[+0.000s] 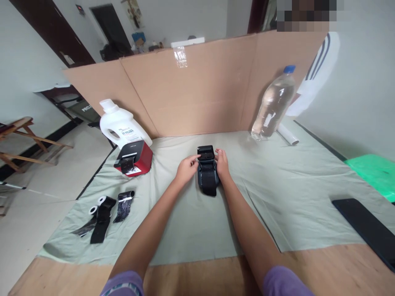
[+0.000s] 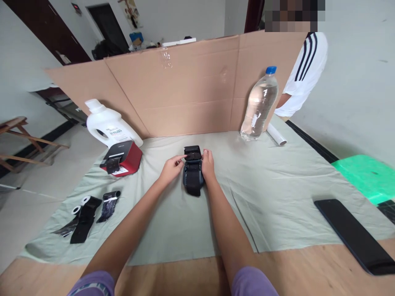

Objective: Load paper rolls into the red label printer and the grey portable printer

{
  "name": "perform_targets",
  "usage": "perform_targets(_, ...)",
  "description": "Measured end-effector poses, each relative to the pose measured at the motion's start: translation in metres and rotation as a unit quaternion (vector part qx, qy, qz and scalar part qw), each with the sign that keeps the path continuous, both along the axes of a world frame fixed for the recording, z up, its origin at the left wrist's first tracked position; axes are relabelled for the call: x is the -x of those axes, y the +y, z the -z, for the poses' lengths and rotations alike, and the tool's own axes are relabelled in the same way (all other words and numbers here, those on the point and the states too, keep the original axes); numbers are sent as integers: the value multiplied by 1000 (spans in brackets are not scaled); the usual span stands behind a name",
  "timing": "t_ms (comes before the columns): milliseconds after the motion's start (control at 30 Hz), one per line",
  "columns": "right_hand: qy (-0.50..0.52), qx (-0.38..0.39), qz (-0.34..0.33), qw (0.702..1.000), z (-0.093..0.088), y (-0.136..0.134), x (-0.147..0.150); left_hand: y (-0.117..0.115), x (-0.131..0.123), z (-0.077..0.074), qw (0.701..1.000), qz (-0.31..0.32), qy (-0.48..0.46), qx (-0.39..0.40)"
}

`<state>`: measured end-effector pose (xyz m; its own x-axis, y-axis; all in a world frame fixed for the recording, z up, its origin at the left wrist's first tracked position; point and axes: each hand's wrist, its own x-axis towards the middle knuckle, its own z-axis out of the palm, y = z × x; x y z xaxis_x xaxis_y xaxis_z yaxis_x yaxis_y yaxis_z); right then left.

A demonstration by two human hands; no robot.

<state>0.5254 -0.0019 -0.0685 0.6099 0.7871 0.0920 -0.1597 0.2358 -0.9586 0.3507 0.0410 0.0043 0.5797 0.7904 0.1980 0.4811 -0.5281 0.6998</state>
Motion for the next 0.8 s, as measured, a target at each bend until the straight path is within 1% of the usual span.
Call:
perform_targets(67,10,6,36,999,0,1,2,0,-8,-16,991,33,113,-67)
perform_targets(133,14,9,56,998,-1,2,3,3,-21,-31,963,59,245,-93)
perform_targets(167,15,11,61,998,-1,2,3,6,-28,-37,948,69,295,-96)
perform_targets(200,15,12,66,998,-1,2,3,7,-36,-42,936,78,328,-97)
perform_targets(267,14,14,74,997,-1,2,3,9,-50,-49,924,97,359,-90)
perform_targets(333,12,15,79,997,-2,3,2,6,-58,-55,919,107,370,-88)
perform_targets(400,11,14,81,997,-3,3,1,2,-59,-59,917,106,373,-96)
perform_targets(467,13,12,82,997,-5,3,2,-1,-51,-62,921,104,357,-113)
perform_targets(533,18,10,80,997,-7,3,4,-3,-38,-61,934,97,321,-120)
perform_targets(600,19,11,78,997,-8,4,6,-1,-25,-55,952,77,279,-97)
perform_targets(667,10,13,73,997,-9,6,8,1,-15,-46,964,53,253,-58)
perform_targets(733,-5,15,63,998,-9,6,10,4,-11,-37,966,46,249,-44)
perform_targets(800,-16,17,52,998,-10,6,10,6,-12,-33,963,54,260,-54)
